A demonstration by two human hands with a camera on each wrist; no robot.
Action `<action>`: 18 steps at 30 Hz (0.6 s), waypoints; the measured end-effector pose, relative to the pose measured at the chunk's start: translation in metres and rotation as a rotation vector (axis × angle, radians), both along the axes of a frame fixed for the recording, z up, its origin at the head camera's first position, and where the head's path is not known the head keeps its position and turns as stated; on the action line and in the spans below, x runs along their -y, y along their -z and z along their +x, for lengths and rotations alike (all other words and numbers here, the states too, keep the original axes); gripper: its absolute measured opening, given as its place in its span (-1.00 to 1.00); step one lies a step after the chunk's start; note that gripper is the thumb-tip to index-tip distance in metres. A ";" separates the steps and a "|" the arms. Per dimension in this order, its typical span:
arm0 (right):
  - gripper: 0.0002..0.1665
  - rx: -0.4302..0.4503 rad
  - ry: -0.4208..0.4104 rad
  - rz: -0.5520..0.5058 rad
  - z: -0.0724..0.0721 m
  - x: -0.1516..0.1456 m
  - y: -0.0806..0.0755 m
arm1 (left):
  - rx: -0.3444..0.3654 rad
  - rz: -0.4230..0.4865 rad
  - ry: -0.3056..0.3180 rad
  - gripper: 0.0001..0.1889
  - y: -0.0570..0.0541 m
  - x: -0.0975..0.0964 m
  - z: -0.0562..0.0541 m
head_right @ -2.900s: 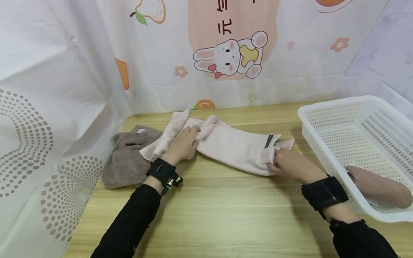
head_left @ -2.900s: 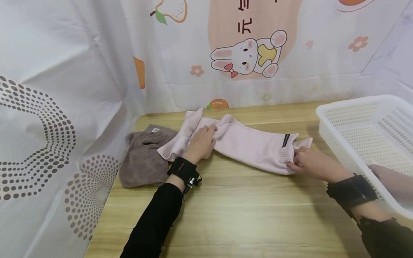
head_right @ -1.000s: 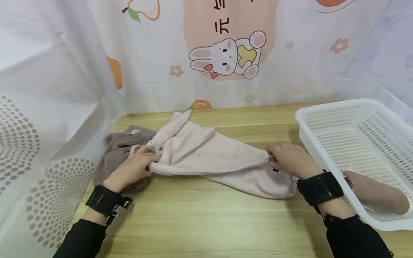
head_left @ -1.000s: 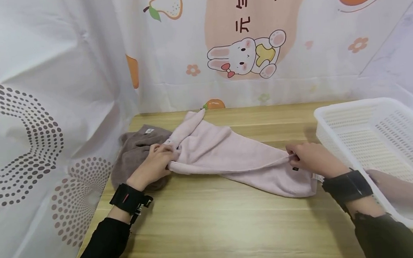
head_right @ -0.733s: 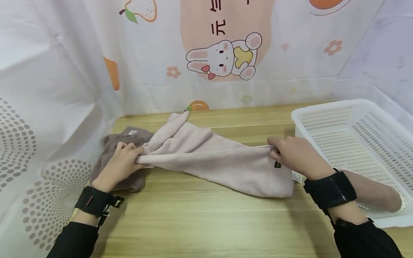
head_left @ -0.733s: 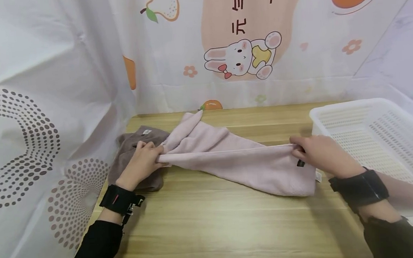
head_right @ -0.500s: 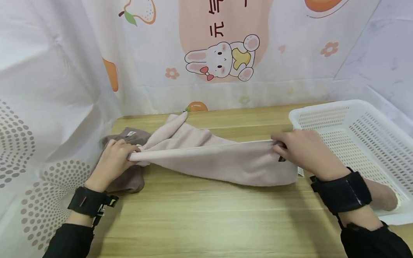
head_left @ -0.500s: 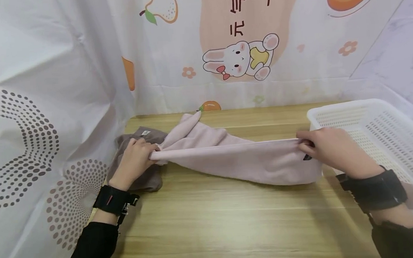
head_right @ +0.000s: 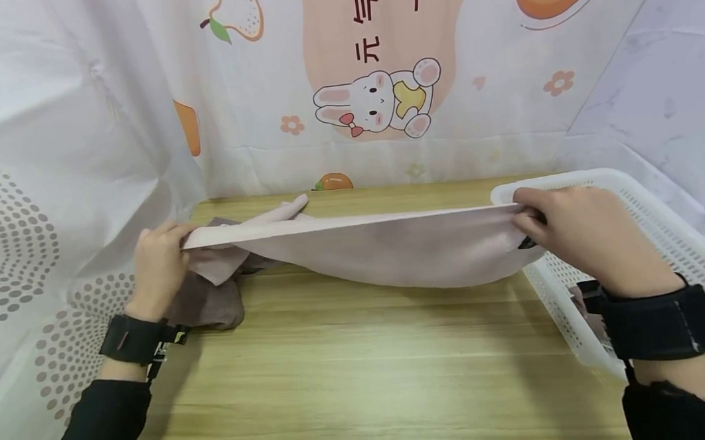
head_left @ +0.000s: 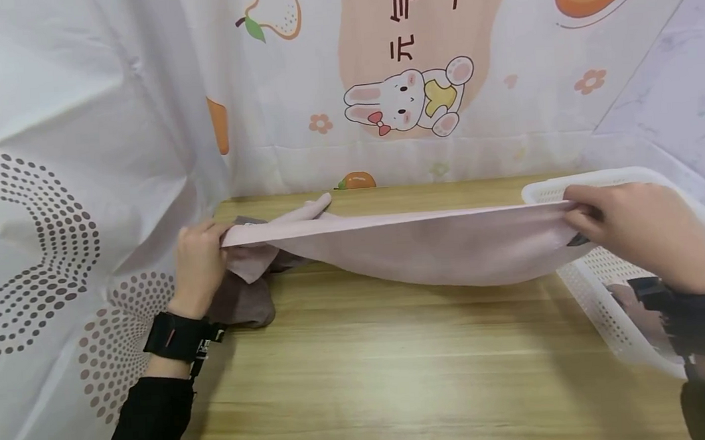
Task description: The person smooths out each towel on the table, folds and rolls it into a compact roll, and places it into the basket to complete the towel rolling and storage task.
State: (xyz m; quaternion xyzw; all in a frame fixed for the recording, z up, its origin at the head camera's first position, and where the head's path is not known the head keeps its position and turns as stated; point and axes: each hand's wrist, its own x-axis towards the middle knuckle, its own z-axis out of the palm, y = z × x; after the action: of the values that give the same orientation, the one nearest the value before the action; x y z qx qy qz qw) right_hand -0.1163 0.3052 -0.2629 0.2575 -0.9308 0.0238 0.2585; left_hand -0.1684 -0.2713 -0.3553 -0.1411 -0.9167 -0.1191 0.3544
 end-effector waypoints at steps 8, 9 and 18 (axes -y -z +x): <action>-0.80 0.003 0.052 -0.024 0.005 -0.014 -0.007 | -0.095 0.041 -0.064 -0.85 -0.014 0.011 0.006; -0.82 0.001 0.055 -0.021 0.005 -0.015 -0.008 | -0.097 0.054 -0.070 -0.84 -0.017 0.013 0.007; -0.82 -0.021 0.164 -0.115 0.007 -0.036 -0.009 | -0.105 0.173 -0.151 -0.75 -0.044 0.030 0.022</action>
State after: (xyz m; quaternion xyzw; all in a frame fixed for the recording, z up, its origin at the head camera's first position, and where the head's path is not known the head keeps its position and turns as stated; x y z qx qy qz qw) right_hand -0.1088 0.3417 -0.2536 0.1656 -0.9430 0.0532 0.2838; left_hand -0.1462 -0.3013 -0.3117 -0.0464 -0.8912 -0.1634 0.4205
